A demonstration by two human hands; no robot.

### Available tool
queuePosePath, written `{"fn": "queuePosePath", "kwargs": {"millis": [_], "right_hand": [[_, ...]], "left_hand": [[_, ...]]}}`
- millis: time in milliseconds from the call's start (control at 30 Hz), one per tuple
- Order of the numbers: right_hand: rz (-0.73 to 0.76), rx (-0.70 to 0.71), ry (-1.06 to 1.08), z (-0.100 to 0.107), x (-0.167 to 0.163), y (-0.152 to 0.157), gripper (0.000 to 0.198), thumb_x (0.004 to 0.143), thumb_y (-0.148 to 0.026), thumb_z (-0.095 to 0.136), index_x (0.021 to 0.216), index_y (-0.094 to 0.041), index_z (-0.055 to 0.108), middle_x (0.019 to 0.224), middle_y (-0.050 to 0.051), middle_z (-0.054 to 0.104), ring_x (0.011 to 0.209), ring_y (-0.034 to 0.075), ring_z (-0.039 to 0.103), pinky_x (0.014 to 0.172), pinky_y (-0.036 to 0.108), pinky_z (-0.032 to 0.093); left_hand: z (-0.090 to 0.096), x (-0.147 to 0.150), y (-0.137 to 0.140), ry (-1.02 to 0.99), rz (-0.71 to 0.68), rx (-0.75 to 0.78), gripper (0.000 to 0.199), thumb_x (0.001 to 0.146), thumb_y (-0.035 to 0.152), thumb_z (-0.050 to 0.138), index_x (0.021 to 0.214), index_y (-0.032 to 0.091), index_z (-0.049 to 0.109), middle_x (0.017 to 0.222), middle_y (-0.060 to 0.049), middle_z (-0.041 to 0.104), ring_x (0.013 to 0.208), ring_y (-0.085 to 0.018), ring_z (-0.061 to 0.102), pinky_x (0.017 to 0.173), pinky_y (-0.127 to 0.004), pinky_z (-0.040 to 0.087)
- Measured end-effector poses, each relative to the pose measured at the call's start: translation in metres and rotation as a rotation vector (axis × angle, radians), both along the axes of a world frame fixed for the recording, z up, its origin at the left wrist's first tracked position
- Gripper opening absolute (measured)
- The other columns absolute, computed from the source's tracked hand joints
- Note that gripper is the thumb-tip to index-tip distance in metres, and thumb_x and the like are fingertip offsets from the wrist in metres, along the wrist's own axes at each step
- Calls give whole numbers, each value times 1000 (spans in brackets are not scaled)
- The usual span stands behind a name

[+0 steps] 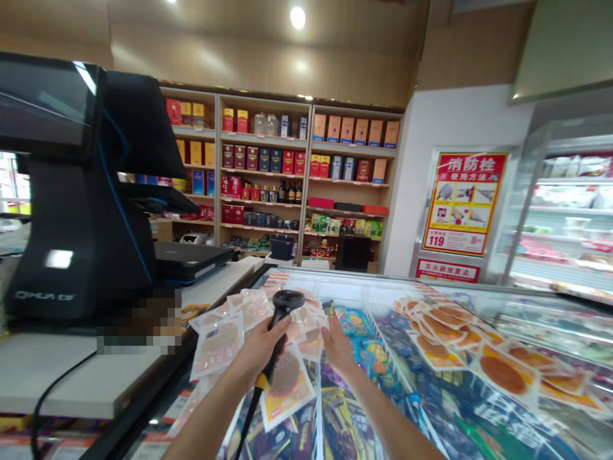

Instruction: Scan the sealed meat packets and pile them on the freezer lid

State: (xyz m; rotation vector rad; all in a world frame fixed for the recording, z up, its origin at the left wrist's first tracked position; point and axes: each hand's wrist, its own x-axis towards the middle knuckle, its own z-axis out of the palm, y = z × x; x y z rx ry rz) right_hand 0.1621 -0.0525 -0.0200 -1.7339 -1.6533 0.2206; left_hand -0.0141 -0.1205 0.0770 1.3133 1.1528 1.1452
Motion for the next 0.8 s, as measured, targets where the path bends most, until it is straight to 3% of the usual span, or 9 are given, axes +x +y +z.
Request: {"fn": "queuePosePath", "kwargs": {"millis": [100,267,467,600,800], "right_hand": [[-86,26,-51,11,32,-2,54,82,-36,21,125,-6,35,132,15,32,123,23,25,97,39,24],[-390,35,-202,25,120,-13,57,80,-37,25,127,-6,31,135,14,26,125,24,20,99,43,18],[-660,-28,-290,17,211,-26,57,76,-39,29,127,-12,30,134,14,28,123,28,20,93,51,21],[-693,-96,-304,7,233,-29,55,75,-41,31,124,-17,35,132,14,32,122,29,23,90,52,23],[-676,-104,-360,1,237,-29,39,75,-40,34,106,-24,52,121,9,45,115,30,32,88,51,23]], "left_hand": [[-3,10,5,21,-24,-2,36,65,52,51,65,16,45,47,5,47,40,-7,42,39,-19,31],[-7,31,11,47,-89,-1,38,63,54,51,63,17,45,46,6,47,39,-7,42,39,-19,31],[-4,55,11,48,-74,-23,34,63,50,52,62,18,44,44,7,45,35,-6,39,36,-18,29],[-5,63,14,47,-125,-29,33,63,50,52,63,18,45,44,7,45,36,-6,40,36,-17,30],[-13,62,16,57,-117,-9,33,65,49,50,59,17,44,40,6,45,35,-5,39,36,-17,30]]}}
